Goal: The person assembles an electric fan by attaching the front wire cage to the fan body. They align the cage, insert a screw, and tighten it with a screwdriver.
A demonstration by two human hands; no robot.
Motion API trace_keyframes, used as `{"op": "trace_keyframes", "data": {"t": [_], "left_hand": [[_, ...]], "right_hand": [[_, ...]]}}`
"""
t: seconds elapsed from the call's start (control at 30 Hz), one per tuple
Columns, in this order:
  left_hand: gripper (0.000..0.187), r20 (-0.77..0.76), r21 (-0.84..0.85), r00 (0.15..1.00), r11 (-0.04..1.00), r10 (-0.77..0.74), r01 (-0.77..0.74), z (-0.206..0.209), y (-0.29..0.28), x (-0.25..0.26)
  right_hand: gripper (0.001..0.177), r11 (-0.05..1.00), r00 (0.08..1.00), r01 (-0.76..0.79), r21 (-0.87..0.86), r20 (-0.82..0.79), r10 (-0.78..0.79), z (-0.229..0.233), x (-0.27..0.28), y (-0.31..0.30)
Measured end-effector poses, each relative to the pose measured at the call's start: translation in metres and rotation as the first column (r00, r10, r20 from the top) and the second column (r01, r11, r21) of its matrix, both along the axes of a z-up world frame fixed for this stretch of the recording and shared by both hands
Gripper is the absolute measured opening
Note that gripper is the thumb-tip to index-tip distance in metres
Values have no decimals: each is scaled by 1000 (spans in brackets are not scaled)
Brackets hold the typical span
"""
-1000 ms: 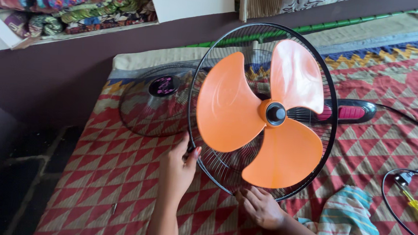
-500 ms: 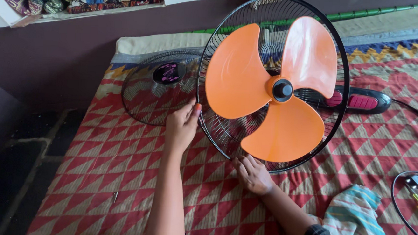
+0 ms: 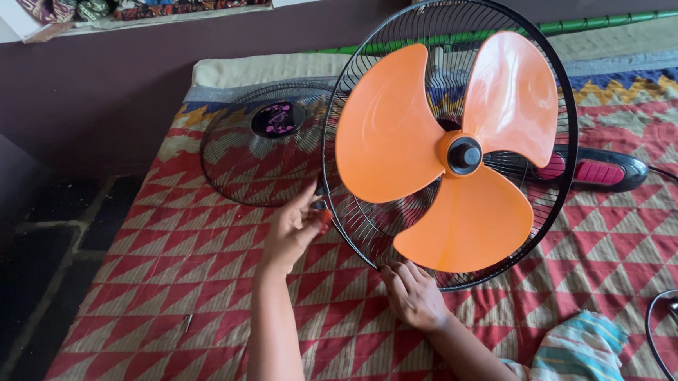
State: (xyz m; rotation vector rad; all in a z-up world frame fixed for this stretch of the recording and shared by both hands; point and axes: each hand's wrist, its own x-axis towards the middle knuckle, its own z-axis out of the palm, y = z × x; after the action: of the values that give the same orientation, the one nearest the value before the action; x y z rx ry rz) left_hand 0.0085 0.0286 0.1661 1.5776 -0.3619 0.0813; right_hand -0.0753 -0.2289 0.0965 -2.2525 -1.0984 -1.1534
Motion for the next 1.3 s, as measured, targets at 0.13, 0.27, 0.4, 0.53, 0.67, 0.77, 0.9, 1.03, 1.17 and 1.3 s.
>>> {"op": "trace_keyframes", "data": {"t": [0.13,0.27,0.4,0.53,0.67,0.77,0.9,1.03,1.17,1.3], "left_hand": [[77,56,-127,997,990,-58,65,-11,-7,0],[67,65,-11,996,998,57,-57,-10,-14,-3],[67,193,27,978,996,80,-87,-5,-17,-6],[69,183,161,968,966,172,-202,-2,-19,-8],[69,180,168,968,964,177,-207,-3,-20,-9],[69,192,181,965,960,180,-216,-4,-19,-8],[64,194,145,965,968,175,-205,-6,-18,-5],[63,173,130,966,968,192,-216,-4,-19,-7],[62,147,152,964,958,221,-243,2,-24,-12],[63,155,157,960,954,231,-255,7,-26,-15]], "right_hand": [[33,999,999,7,46,-43,-5,9,-3,4],[29,997,999,43,64,-4,-42,10,-5,9],[30,997,999,49,65,-21,-47,7,-5,9],[33,997,997,52,59,-65,-49,1,-2,9],[38,996,994,59,71,-99,-52,-7,-1,9],[43,993,990,71,94,-130,-58,-9,1,11],[43,992,971,123,26,-209,-115,-10,1,12],[41,995,985,99,1,-141,-98,-7,1,12],[41,996,991,88,-12,-96,-89,-5,1,11],[41,995,993,100,-26,-66,-102,-5,1,12]]}}
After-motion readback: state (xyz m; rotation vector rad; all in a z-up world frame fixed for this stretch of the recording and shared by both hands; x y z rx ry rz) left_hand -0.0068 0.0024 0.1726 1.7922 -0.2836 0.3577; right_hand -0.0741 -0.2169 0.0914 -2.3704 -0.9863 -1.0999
